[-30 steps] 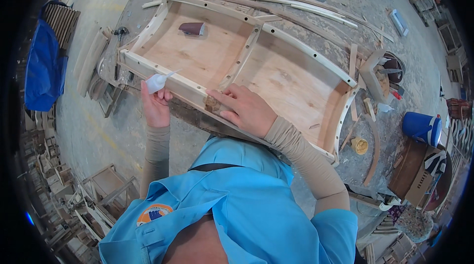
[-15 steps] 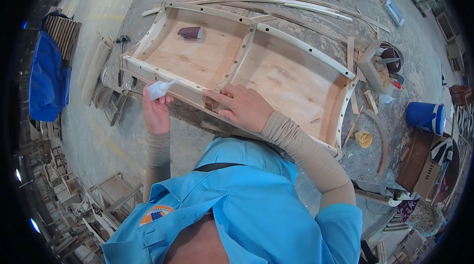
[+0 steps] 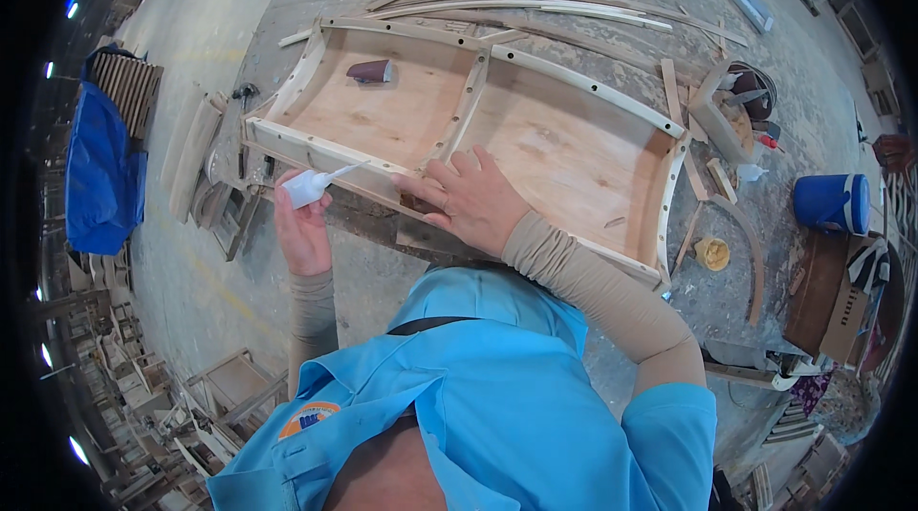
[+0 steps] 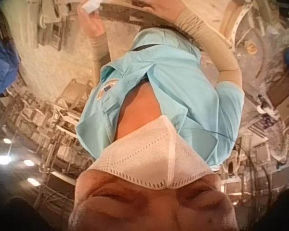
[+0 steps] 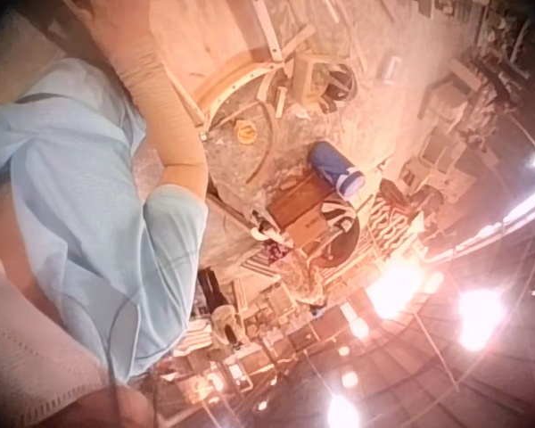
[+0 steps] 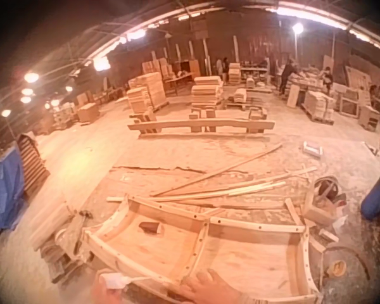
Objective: The person assembles a wooden furniture frame by inserting small wooden dowels into pre-drilled holes. They use a squeeze bottle to apply glue into the holes and then press the dowels into place to join the frame components.
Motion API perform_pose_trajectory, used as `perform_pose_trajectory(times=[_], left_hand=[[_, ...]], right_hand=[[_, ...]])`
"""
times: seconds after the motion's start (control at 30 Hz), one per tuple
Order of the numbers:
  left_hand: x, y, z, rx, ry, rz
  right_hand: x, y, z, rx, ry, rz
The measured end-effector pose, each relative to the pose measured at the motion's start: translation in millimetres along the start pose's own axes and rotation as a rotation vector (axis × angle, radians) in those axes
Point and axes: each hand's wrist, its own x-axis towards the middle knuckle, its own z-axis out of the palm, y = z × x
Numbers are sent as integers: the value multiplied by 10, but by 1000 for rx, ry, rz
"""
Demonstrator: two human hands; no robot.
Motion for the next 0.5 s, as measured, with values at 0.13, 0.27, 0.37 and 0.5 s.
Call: perform_pose_trajectory(times=[0.13,0.27,0.37,0.5], left_hand=[[-36,-33,-46,-4,-17,2],[-71,-15,-68,68,-71,51],[-96,-27,-65,165,-75,111],[-116,-35,-46,277,-77,135]], right_hand=[[-9,9,31,20,-4,-13],[-7,75,9,255,148,15],[-87,118,-138,445,242,208],[-326,130,-110,507,216,306]])
